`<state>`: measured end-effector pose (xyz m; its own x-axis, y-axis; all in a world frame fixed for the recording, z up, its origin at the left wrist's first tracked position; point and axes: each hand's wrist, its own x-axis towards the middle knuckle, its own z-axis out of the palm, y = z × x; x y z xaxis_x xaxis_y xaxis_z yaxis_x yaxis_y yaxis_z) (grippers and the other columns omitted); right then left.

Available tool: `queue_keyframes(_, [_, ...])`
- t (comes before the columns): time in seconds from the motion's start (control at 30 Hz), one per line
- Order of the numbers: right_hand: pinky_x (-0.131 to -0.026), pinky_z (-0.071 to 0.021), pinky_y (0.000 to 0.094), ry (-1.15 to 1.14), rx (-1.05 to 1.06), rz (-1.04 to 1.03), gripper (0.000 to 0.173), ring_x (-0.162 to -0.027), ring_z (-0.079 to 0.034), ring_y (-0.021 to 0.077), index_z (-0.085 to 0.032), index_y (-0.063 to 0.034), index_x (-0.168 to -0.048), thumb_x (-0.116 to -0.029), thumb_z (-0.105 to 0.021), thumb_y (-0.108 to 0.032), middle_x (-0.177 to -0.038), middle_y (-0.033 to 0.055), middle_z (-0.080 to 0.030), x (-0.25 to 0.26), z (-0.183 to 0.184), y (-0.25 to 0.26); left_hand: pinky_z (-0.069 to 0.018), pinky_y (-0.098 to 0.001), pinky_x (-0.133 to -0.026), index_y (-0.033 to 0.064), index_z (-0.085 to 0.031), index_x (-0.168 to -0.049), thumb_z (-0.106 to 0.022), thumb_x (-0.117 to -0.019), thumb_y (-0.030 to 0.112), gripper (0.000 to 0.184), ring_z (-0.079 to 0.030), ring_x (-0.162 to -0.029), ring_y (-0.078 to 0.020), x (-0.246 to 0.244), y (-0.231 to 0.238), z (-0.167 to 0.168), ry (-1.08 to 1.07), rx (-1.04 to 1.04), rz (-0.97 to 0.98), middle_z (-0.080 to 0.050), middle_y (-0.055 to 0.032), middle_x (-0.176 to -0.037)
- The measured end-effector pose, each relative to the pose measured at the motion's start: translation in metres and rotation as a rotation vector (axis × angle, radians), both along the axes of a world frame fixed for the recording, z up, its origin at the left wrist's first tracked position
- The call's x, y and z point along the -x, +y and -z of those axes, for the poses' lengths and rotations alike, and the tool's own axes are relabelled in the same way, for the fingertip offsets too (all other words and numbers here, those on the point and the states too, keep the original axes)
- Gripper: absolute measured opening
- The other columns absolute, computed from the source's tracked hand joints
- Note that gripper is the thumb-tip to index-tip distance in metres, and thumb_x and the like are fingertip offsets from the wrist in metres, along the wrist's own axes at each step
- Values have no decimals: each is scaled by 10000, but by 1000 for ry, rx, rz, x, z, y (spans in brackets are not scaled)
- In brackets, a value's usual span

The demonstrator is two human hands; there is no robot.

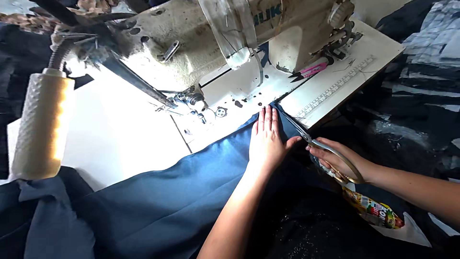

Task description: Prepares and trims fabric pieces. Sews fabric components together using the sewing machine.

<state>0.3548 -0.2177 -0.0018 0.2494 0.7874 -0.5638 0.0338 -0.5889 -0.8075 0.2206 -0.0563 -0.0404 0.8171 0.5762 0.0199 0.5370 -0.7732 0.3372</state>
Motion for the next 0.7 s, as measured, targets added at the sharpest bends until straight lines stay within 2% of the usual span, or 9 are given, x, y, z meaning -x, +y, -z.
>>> queue_keyframes(0.07, [-514,-419,137,5,13,-30,325,-549,-479,-10,-508,-85,-1256,-1084,-467,-357,-724,-74,-466,-1,-1,1,-210,-484,-1233,-41,-255,-1594,-510,-926,716,1042,-201,-1572,-322,1,-4,-1,13,-3,6,-213,-192,-1688])
queue_keyframes(0.13, [-557,-408,155,16,40,-71,396,-610,-461,0,-449,-83,-1312,-1090,-411,-409,-812,-59,-453,-4,-3,5,-240,-493,-1222,-60,-298,-1574,-500,-928,713,1027,-245,-1558,-338,4,-10,1,-10,-40,16,-259,-208,-1669])
queue_keyframes(0.2, [-564,-398,160,32,55,-81,425,-622,-453,4,-439,-86,-1332,-1090,-398,-432,-828,-54,-450,-4,-4,11,-237,-501,-1225,-65,-311,-1568,-461,-956,698,989,-260,-1552,-350,5,-17,1,-10,-39,23,-270,-217,-1663])
queue_keyframes(0.33, [-541,-389,143,46,59,-59,412,-593,-444,-12,-468,-95,-1306,-1085,-426,-440,-802,-62,-450,-4,-4,20,-265,-505,-1208,-78,-340,-1551,-433,-969,687,966,-304,-1532,-365,8,-24,3,-37,-57,27,-316,-230,-1639])
queue_keyframes(0.53, [-494,-416,140,-9,-12,10,299,-511,-475,-2,-540,-59,-1191,-1089,-478,-333,-670,-55,-468,4,-3,22,-251,-505,-1216,-64,-323,-1564,-443,-977,667,945,-289,-1539,-363,8,-26,0,-5,-46,40,-297,-218,-1651])
queue_keyframes(0.7, [-498,-427,125,15,-19,21,259,-499,-483,-18,-547,-46,-1177,-1082,-506,-283,-631,-74,-457,5,-1,21,-255,-496,-1218,-65,-338,-1558,-432,-983,660,930,-300,-1534,-364,8,-26,1,-4,-61,54,-311,-217,-1646])
